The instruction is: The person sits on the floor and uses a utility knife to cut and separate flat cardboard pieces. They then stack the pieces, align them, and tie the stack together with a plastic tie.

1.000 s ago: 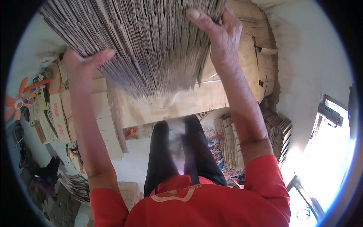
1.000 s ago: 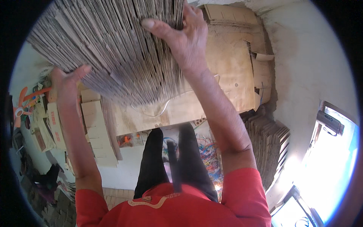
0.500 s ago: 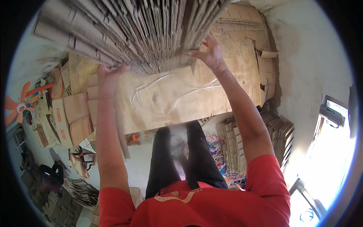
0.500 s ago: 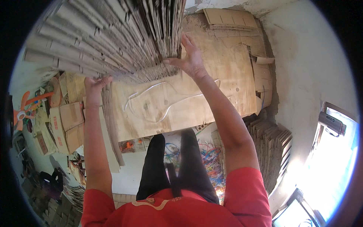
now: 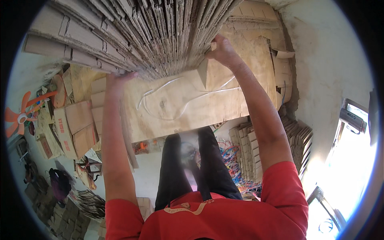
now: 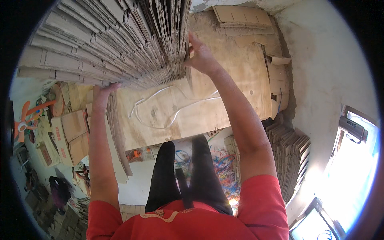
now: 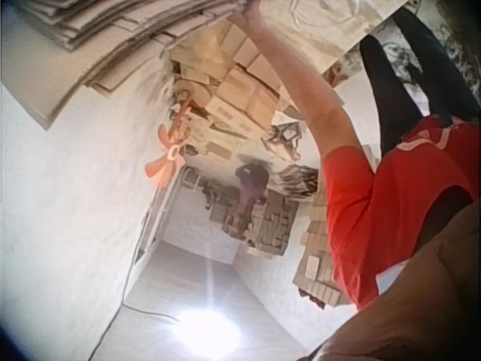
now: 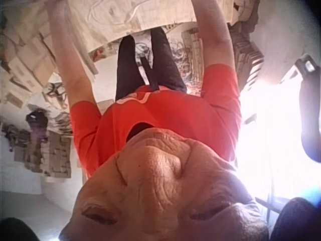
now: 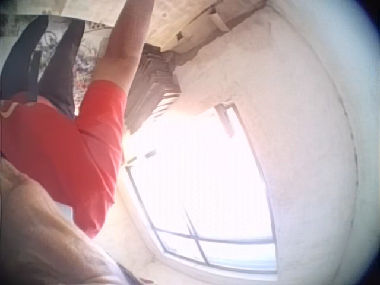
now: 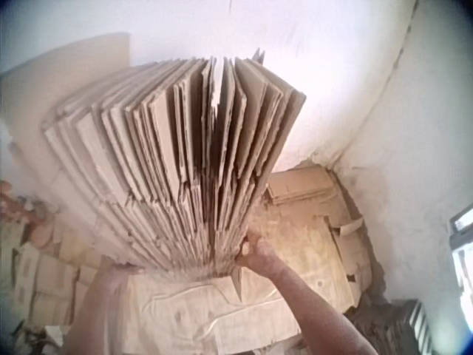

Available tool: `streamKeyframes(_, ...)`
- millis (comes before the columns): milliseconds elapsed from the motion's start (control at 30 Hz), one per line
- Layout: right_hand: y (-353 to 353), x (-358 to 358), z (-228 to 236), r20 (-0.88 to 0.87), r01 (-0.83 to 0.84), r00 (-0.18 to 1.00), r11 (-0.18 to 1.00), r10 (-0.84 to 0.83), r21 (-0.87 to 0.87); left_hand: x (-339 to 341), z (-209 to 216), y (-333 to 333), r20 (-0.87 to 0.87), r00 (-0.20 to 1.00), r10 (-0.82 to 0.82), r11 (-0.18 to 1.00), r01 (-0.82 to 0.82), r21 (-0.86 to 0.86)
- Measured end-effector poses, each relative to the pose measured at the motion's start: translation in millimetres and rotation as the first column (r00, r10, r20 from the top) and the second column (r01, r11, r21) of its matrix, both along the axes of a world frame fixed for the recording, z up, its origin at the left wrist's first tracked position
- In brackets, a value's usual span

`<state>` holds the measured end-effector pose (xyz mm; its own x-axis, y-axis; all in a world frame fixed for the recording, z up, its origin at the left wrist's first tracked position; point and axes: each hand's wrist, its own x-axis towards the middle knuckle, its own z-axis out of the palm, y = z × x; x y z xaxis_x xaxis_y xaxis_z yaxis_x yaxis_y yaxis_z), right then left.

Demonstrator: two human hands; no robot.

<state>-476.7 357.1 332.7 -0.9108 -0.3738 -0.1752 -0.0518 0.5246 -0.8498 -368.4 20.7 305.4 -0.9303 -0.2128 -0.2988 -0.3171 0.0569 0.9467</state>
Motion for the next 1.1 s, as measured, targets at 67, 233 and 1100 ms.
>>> streamKeyframes(67,-5.9,0.6,12.6,0.123,0.029,0.992,0.998,-0.035,0.053,3.8,-8.0,-8.2,0.031,0.999,-0.010,0.998,0.008,0.056)
streamKeyframes(233,-14.5,-16.9,24.2,0.412,0.024,0.908,0.992,-0.074,0.124,-1.5,-16.8,-4.4,0.002,0.999,-0.039,0.997,0.038,0.071)
streamKeyframes(1100,3.1,8.2,-25.5,-0.049,-0.002,0.999,1.000,0.003,0.006,18.1,-35.4,7.1,-0.063,0.998,0.022,0.995,-0.016,0.095)
